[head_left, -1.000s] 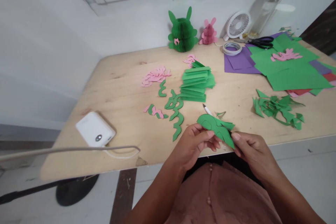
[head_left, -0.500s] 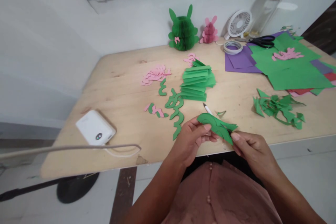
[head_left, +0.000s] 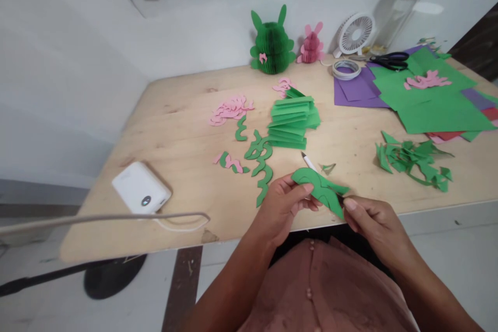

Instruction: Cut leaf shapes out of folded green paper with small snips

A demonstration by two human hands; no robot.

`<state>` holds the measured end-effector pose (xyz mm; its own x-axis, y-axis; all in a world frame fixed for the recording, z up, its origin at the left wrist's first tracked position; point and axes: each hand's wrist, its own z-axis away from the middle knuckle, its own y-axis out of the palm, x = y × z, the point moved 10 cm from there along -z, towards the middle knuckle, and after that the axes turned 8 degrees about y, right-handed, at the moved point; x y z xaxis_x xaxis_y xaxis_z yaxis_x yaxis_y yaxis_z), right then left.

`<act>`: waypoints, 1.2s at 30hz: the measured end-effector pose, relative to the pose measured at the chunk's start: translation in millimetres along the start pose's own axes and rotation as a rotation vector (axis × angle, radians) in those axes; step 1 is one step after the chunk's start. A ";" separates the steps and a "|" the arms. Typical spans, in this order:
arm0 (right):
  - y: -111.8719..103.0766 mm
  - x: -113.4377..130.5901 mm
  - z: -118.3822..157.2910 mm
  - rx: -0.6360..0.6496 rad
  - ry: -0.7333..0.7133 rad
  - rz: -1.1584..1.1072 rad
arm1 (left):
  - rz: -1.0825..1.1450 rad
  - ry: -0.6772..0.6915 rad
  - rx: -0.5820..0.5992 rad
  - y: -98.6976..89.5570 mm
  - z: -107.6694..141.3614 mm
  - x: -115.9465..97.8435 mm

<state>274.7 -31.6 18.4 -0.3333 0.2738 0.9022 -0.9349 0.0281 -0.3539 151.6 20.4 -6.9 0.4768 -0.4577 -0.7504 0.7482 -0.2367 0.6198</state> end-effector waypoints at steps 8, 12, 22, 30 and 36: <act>1.5 2.4 -1.3 0.008 -0.009 0.024 | -0.036 -0.019 -0.005 1.6 0.9 0.3; 2.7 3.8 -2.5 0.009 -0.019 0.031 | -0.048 -0.028 -0.003 1.3 0.4 0.6; 4.0 2.6 -3.5 0.014 -0.027 0.030 | -0.059 -0.049 0.015 4.0 -0.3 2.9; 6.9 2.9 -3.5 0.026 -0.048 0.006 | -0.009 -0.065 0.045 4.0 -0.6 10.6; 6.7 0.2 -3.5 0.020 -0.049 -0.001 | 0.004 -0.075 0.023 3.5 -0.3 12.5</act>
<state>268.7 -28.1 15.4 -0.3378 0.2265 0.9135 -0.9372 0.0090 -0.3488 160.3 14.1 -14.1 0.4434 -0.5212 -0.7292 0.7350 -0.2541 0.6286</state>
